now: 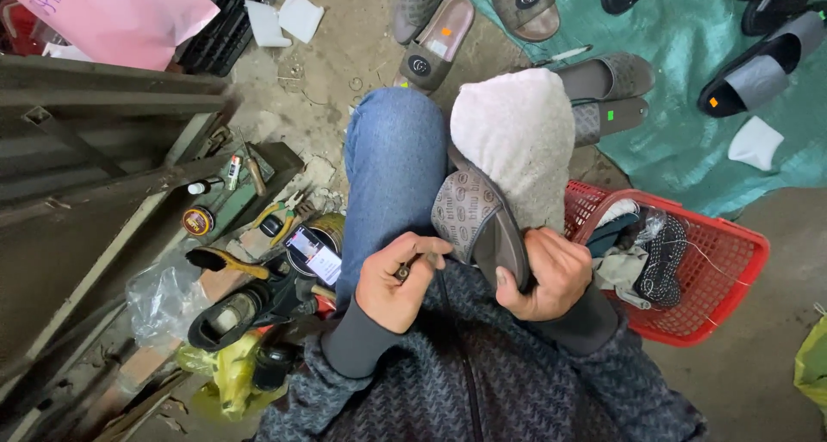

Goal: Repairing and cleaning a sandal using a small prying tool and a cloth to adjust the straps.

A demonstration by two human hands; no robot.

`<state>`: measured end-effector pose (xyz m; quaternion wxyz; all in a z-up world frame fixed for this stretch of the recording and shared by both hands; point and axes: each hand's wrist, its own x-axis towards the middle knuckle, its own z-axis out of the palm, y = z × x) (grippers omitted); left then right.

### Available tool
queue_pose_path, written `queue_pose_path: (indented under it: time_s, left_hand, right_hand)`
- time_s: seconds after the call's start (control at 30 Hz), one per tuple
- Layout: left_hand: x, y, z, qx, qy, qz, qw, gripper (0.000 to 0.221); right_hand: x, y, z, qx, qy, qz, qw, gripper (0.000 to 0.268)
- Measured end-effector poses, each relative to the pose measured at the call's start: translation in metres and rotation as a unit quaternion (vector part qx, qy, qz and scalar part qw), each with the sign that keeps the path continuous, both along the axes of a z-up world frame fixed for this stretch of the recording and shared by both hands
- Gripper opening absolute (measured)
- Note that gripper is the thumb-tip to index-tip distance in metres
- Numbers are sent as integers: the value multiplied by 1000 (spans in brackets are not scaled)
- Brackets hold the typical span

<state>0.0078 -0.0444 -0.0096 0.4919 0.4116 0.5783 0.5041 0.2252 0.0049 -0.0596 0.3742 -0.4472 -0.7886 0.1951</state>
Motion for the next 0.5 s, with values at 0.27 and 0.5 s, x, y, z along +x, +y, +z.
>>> queue_pose_path:
  time_s: [0.27, 0.5]
  left_hand:
    - [6, 1, -9, -17, 169, 11, 985, 28]
    - [2, 15, 11, 35, 159, -19, 986, 45]
  right_hand:
    - [-5, -2, 11, 13, 38, 3, 999, 51]
    - [-4, -2, 52, -39, 68, -36, 996, 47]
